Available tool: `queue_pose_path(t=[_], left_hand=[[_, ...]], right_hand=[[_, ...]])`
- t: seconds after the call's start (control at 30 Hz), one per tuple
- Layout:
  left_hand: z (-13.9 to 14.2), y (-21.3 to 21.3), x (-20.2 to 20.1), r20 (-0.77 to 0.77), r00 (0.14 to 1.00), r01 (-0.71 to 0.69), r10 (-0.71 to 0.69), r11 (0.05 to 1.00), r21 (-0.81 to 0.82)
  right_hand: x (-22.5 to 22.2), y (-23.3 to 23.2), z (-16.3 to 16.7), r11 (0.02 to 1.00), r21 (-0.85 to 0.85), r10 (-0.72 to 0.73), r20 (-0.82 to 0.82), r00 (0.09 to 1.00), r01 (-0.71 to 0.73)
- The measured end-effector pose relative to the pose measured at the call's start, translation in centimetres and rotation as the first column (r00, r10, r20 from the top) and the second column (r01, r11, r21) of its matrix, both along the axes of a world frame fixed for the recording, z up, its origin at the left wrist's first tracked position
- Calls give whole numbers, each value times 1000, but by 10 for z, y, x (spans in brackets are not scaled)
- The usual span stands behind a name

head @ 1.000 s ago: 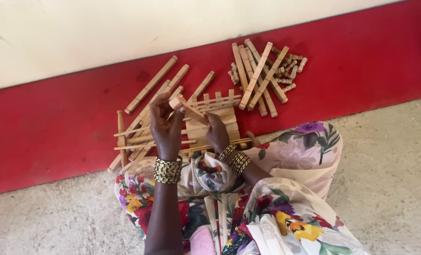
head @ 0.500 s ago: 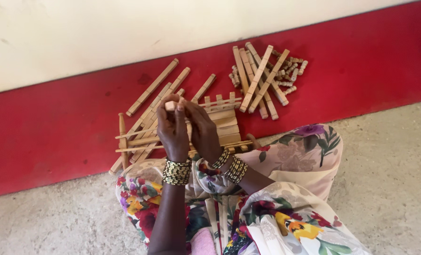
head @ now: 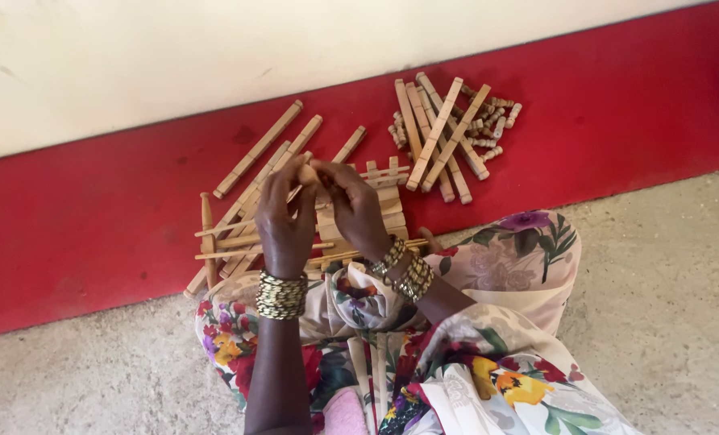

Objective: The person sits on the floor assembling a small wooden toy structure. They pick up wooden sticks and bars, rub each piece with an orange abrasive block, and fit the pieces into a slotted wooden frame on their lap, adding parts one at a time.

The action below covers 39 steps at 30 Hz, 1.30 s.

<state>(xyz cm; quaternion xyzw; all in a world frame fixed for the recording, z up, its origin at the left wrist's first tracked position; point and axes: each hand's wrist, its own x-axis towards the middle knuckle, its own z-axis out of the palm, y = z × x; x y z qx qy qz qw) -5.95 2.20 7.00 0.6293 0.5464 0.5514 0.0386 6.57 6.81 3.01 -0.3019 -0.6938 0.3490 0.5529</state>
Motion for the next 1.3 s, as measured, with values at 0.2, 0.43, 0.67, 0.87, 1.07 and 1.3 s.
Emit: queue_pose_path(t=[0.2,0.43,0.67,0.87,1.07,1.3], left_hand=[[-8,2,5,52,998,29,-33,997,70],[-10,-3,-1,119,986,-122,118,992,29],[-6,-2,6,187,982,46,-40,999,-25],[-9,-4,8,184,982,69,-46,991,-118],[-23,-1,-2,324,942,90,-89,996,14],[-30,1,5,401,896,192,-189,981,35]], right_hand=[[-9,-21,-11,963,191,-207,62,976,192],[2,-14,-114,972,-179,-124,159,979,152],[-9,-12,-45,991,-69,-109,75,991,114],[-22,-32,17,945,285,-156,-40,987,161],[-12,-40,-26,965,131,-240,79,968,229],[1,-43,-14,991,-47,-126,-67,990,123]])
